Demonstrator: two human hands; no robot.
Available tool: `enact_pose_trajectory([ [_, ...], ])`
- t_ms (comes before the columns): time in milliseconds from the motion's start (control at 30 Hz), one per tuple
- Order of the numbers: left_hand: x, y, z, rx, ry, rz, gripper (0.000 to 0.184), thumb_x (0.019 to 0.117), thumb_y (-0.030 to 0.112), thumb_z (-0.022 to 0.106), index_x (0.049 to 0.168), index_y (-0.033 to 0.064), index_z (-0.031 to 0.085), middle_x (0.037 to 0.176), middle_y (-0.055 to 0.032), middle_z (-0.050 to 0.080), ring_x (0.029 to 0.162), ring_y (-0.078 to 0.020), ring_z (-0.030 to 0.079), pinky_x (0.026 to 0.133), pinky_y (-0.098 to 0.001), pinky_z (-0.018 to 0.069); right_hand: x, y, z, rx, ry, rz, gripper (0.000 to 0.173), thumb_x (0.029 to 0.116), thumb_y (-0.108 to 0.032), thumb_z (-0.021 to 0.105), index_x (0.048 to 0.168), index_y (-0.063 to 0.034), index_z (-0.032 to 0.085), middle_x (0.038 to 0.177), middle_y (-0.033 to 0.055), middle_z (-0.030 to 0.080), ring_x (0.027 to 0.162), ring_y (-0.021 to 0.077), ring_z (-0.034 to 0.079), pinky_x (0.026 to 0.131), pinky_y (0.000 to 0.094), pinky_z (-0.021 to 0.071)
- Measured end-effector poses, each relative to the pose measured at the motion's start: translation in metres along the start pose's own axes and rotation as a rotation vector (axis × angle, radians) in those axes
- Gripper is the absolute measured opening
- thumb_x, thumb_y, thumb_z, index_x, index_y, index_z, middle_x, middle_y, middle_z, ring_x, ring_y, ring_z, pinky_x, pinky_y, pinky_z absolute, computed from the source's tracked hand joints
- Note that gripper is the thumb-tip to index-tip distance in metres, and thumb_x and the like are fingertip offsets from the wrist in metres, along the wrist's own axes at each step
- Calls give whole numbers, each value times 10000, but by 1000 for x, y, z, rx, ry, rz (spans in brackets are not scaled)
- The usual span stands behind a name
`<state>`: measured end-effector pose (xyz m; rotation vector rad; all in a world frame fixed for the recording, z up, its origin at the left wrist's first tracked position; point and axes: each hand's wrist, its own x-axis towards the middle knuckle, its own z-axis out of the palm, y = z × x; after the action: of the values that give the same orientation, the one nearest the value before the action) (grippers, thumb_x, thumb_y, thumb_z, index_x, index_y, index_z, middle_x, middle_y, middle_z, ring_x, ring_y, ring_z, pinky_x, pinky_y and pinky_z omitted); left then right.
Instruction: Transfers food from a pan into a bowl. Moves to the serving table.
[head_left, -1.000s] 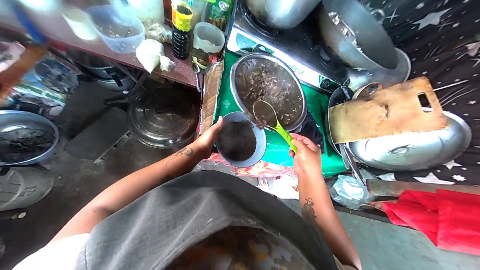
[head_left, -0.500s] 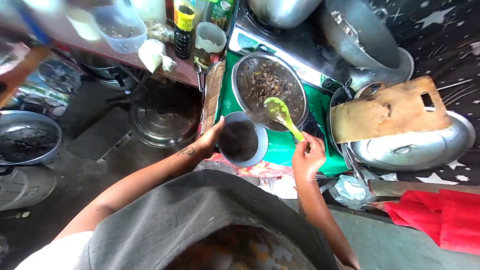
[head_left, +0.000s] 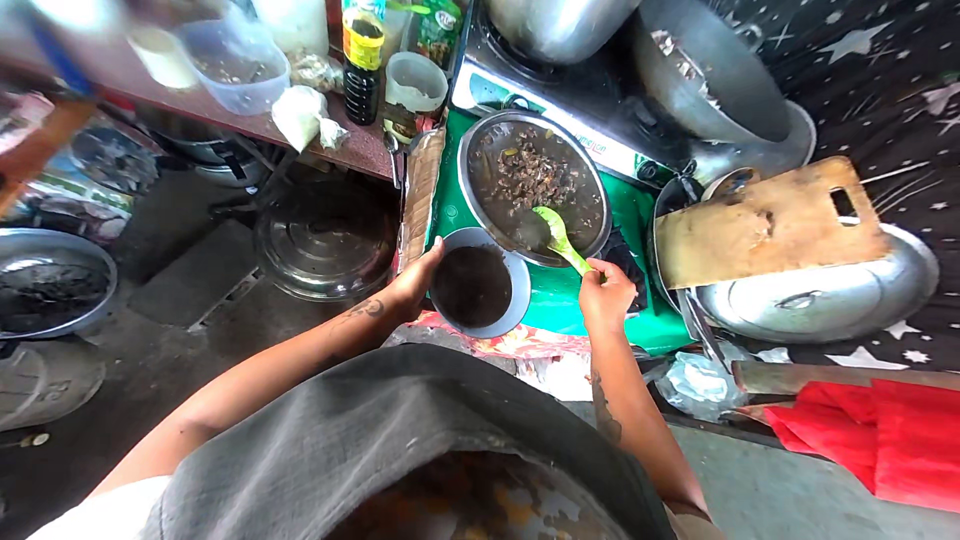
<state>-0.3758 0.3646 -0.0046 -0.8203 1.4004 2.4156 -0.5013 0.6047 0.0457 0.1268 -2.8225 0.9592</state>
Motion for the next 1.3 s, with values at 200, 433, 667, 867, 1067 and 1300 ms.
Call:
enact_pose_trajectory([
  [200, 4, -3, -2, -15, -7, 7, 707, 1044, 671, 177, 1299, 163, 596, 1100, -103, 696, 977, -240, 689, 791, -463, 581, 5, -5, 1, 471, -59, 396, 158, 1015, -5, 576, 1129, 29, 680, 823, 64, 584, 592, 86, 492, 530, 218, 419],
  [433, 5, -4, -2, -16, 4, 5, 710, 1046, 669, 184, 1337, 159, 582, 1167, -125, 682, 1043, -272, 674, 836, -511, 567, -9, -15, -15, 659, -84, 407, 136, 1015, 20, 547, 1071, 33, 670, 776, 40, 594, 529, 62, 493, 485, 183, 438],
  [667, 9, -8, -6, 8, -17, 11, 736, 1032, 697, 181, 1395, 172, 548, 1242, -134, 662, 1110, -294, 657, 880, -549, 555, -44, -5, -23, 463, -136, 51, 160, 984, 3, 557, 1043, 37, 702, 858, 30, 675, 665, 20, 584, 594, 172, 486],
  [867, 11, -11, -7, -1, -28, 12, 751, 1029, 702, 162, 1367, 169, 568, 1211, -121, 674, 1084, -272, 667, 868, -523, 563, -64, 12, -8, 129, 189, -731, 232, 881, -9, 561, 968, 67, 762, 861, 177, 708, 861, 183, 664, 816, 226, 530],
  [1067, 6, -6, -3, 2, 10, -23, 740, 1028, 702, 182, 1376, 169, 560, 1229, -131, 663, 1102, -292, 657, 865, -548, 554, -37, 21, -12, 62, 268, -545, 239, 931, 18, 553, 1068, 99, 732, 966, 252, 706, 899, 269, 694, 811, 317, 575],
  [1300, 7, -5, -4, 5, 16, -25, 750, 1023, 711, 178, 1362, 175, 577, 1246, -133, 659, 1117, -303, 645, 854, -560, 543, -2, 18, -9, -78, 125, -156, 285, 980, -8, 520, 1177, 83, 705, 1123, 279, 700, 1083, 365, 676, 973, 459, 521],
])
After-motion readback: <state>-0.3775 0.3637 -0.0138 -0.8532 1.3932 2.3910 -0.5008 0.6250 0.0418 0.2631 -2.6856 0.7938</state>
